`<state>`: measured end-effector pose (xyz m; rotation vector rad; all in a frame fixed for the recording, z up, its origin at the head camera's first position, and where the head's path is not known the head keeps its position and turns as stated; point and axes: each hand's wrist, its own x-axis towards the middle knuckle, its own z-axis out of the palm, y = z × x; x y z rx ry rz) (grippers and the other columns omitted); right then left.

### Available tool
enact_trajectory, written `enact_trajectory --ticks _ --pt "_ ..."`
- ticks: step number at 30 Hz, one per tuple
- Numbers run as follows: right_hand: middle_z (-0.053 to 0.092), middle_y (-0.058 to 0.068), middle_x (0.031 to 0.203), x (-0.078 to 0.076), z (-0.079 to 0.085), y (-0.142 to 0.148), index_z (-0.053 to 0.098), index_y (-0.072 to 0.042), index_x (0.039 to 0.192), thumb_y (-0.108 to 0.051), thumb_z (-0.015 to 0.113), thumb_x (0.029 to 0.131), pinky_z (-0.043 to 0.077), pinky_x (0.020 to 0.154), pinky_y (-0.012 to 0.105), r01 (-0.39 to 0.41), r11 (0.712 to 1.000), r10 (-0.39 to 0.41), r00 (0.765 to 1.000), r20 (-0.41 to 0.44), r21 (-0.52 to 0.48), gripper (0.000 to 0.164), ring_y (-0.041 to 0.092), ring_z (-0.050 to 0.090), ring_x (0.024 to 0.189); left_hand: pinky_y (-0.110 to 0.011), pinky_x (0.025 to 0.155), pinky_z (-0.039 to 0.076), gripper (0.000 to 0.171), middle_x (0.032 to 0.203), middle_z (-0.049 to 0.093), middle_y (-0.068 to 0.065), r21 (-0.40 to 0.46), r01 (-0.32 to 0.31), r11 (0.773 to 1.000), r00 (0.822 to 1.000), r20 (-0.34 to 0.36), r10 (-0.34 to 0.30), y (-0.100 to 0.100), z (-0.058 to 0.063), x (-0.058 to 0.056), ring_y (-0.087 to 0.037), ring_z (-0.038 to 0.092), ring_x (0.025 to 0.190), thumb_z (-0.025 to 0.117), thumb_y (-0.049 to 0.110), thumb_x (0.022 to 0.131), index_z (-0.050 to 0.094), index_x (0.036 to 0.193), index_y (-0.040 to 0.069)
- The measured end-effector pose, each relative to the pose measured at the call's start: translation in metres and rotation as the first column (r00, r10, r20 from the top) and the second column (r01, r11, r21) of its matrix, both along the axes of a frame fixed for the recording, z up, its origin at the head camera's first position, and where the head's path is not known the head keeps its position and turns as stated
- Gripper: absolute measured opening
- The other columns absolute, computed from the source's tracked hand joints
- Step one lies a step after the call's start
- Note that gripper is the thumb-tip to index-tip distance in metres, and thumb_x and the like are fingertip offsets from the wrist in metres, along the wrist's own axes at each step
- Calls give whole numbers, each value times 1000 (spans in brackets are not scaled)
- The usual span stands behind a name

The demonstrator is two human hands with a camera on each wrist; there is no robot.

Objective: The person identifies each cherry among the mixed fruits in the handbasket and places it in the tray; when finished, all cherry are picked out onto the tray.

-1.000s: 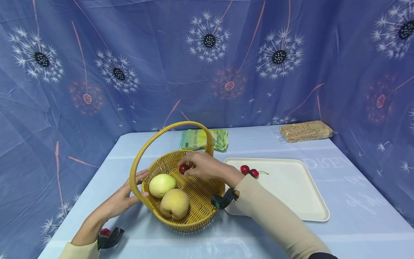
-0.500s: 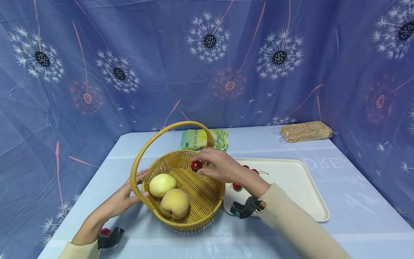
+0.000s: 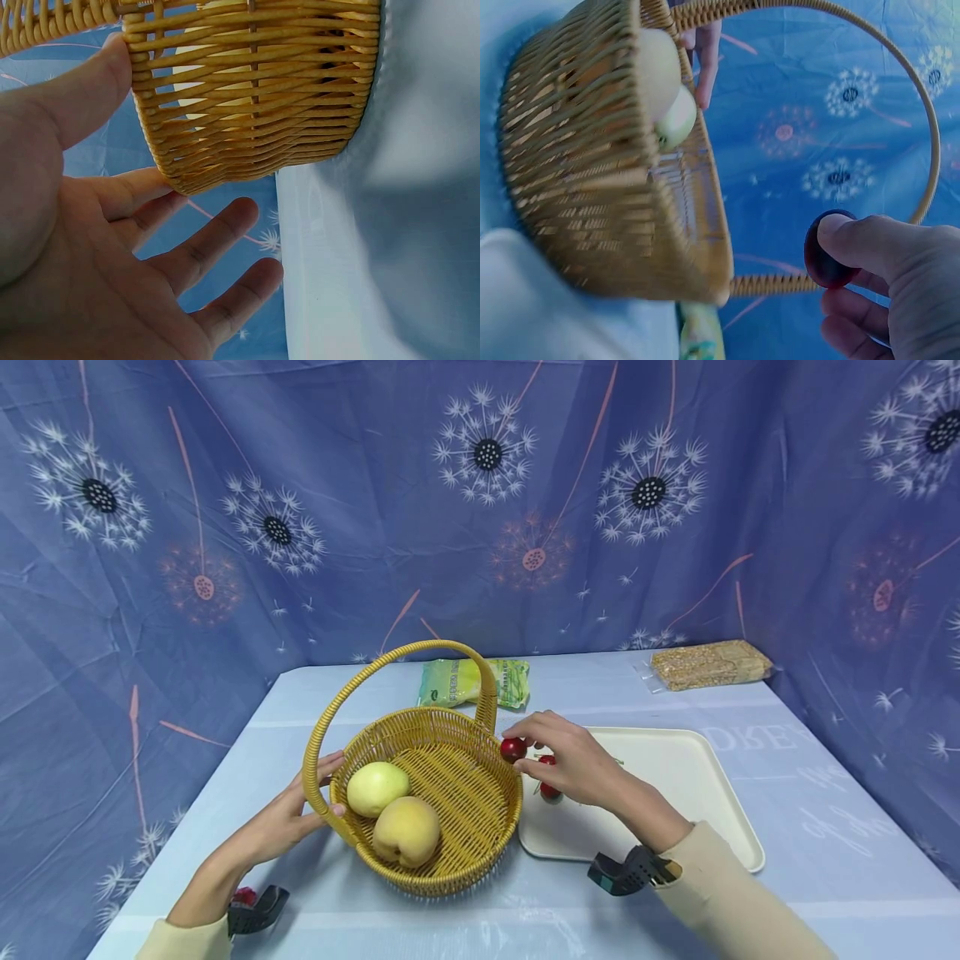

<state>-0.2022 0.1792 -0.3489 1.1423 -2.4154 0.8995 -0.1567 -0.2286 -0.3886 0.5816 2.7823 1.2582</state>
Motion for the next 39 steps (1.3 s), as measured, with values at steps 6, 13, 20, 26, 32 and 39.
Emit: enact_trajectory --ticks 6,13,20,26,32,39 --pt "64 -6 109 4 -18 27 65 -18 114 -10 77 76 53 72 27 136 991 -136 991 -7 8 41 5 59 91 -70 106 20 66 150 27 -15 5 -3 1000 1000 17 3 0 0 -2 -42 22 140 65 26 89 34 145 11" --pt "66 -6 104 4 -42 57 65 -16 112 -8 79 72 48 69 21 236 972 -236 971 -28 6 44 5 58 83 -70 106 20 65 149 28 -16 5 -1 1000 1000 9 1 1 0 -2 -41 23 140 65 23 89 35 145 10" --pt "68 -2 100 4 -70 79 66 -11 110 -3 80 70 52 68 26 301 953 -298 952 -66 37 43 7 59 79 -72 104 20 67 151 26 -14 -16 -14 1000 999 33 15 1 4 -2 -42 20 141 63 29 90 31 147 16" --pt "68 -1 99 4 -84 83 67 -12 110 -7 79 72 53 68 27 344 935 -345 939 -3 82 41 9 61 78 -73 103 20 70 151 25 -14 -25 -26 999 998 49 27 1 4 -2 -43 19 141 62 30 90 27 149 14" --pt "67 -1 99 3 -91 83 67 -12 110 -10 79 74 53 69 26 365 922 -377 921 93 126 39 9 59 80 -73 103 21 71 150 26 -15 -24 -20 1000 999 40 21 0 2 -2 -43 19 141 63 29 90 27 149 13" --pt "66 1 103 2 -98 82 67 -14 110 -12 79 73 51 68 23 371 916 -388 915 108 152 39 9 57 81 -73 103 21 70 150 26 -16 -17 -19 1000 999 34 20 0 1 -2 -43 21 140 63 27 90 28 148 10"
